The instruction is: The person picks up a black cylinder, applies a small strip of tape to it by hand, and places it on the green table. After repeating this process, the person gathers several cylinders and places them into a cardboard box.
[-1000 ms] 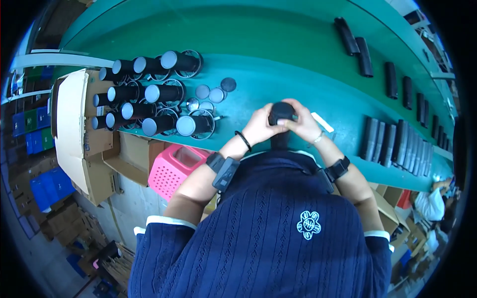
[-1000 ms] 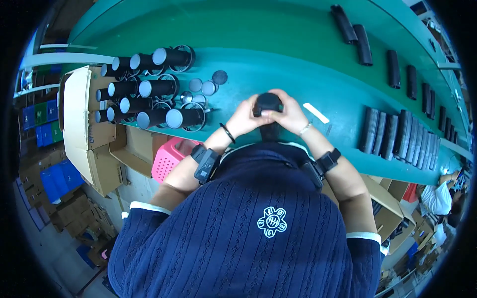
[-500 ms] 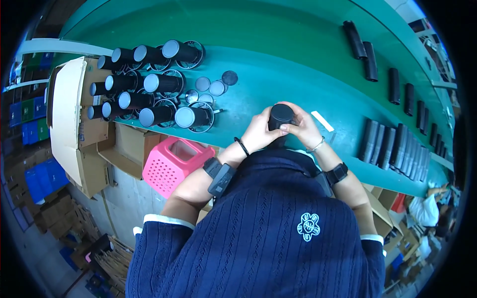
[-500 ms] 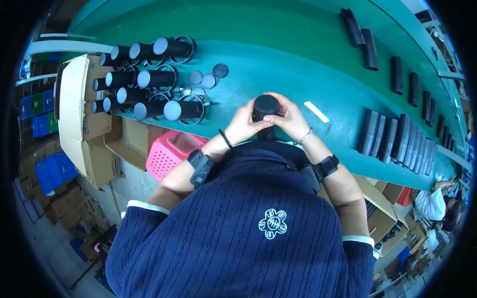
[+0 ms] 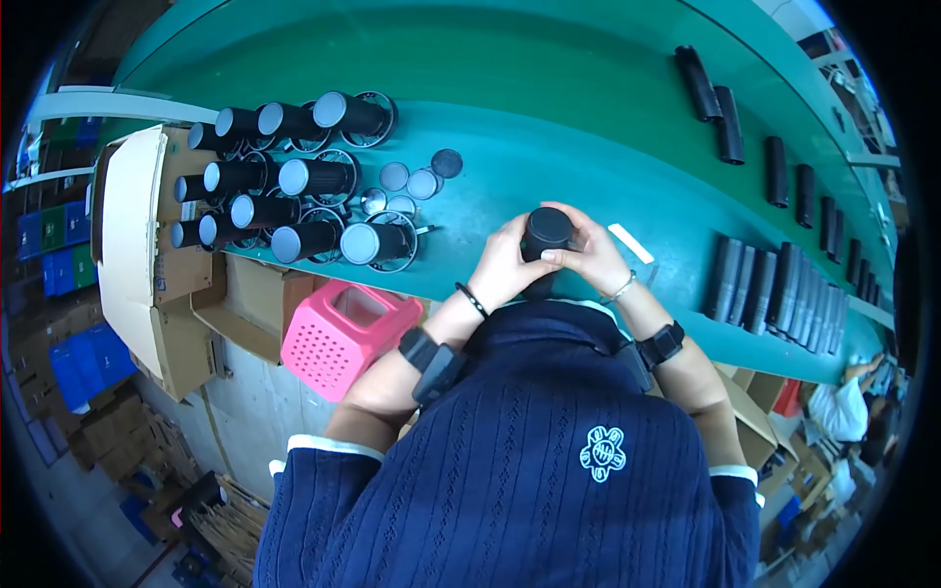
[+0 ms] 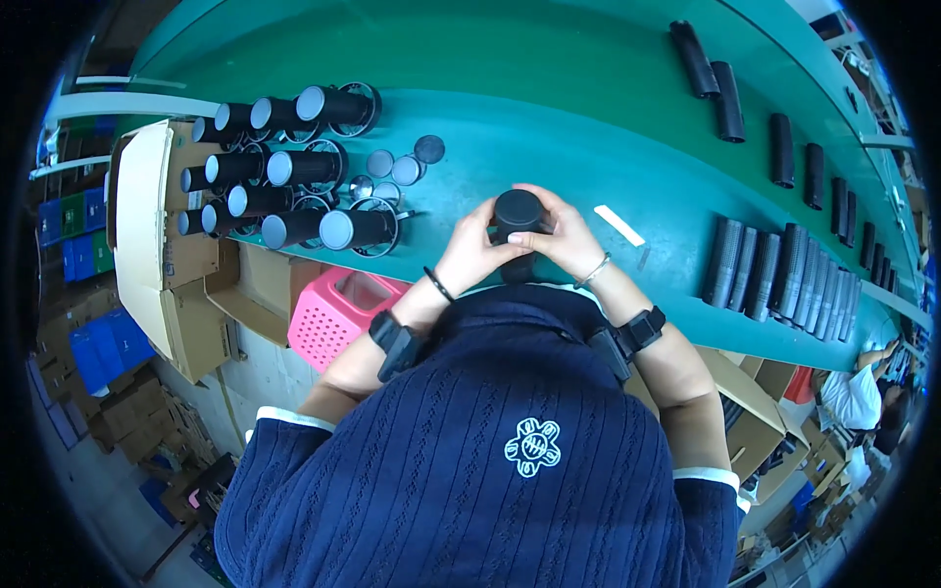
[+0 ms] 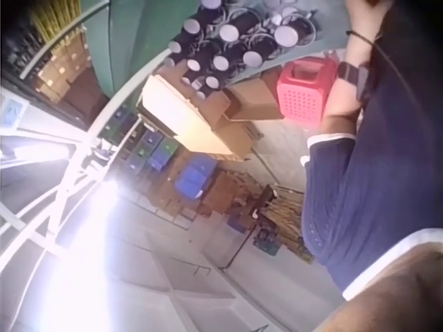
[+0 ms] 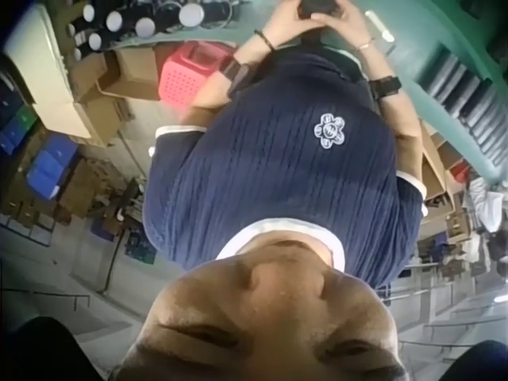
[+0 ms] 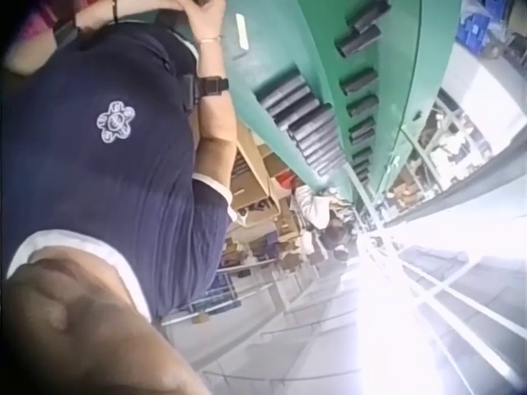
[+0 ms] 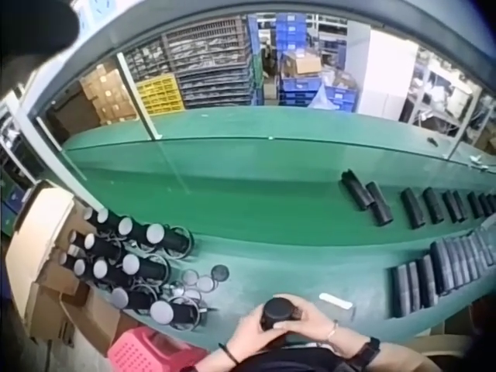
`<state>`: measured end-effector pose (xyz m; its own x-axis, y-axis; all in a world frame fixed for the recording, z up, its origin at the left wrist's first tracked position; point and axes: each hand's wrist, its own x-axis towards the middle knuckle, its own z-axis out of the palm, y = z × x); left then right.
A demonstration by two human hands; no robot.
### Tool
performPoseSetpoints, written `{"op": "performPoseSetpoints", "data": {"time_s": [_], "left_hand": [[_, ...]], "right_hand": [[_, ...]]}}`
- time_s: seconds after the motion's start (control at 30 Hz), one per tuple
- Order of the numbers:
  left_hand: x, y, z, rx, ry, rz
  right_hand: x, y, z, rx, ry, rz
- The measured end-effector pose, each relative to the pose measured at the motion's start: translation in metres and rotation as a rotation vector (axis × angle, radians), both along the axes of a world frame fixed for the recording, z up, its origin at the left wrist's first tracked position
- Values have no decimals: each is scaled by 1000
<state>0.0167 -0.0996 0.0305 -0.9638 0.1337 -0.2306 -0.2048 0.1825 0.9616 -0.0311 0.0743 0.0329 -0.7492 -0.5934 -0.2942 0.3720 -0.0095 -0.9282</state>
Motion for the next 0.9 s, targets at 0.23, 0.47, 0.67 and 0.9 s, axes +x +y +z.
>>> {"op": "performPoseSetpoints", "data": {"time_s": [0.23, 0.47, 0.67, 0.9], "left_hand": [[8, 6, -7, -66, 87, 119], [-23, -22, -34, 324, -196, -200], [11, -5, -11, -114, 153, -8], [16, -7, -12, 271, -7, 64]], "right_hand": [[14, -6, -18, 98, 148, -78], [-7, 3, -15, 137, 153, 12], [6, 3, 1, 110, 144, 86], [5, 0, 4, 2, 31, 126]]}}
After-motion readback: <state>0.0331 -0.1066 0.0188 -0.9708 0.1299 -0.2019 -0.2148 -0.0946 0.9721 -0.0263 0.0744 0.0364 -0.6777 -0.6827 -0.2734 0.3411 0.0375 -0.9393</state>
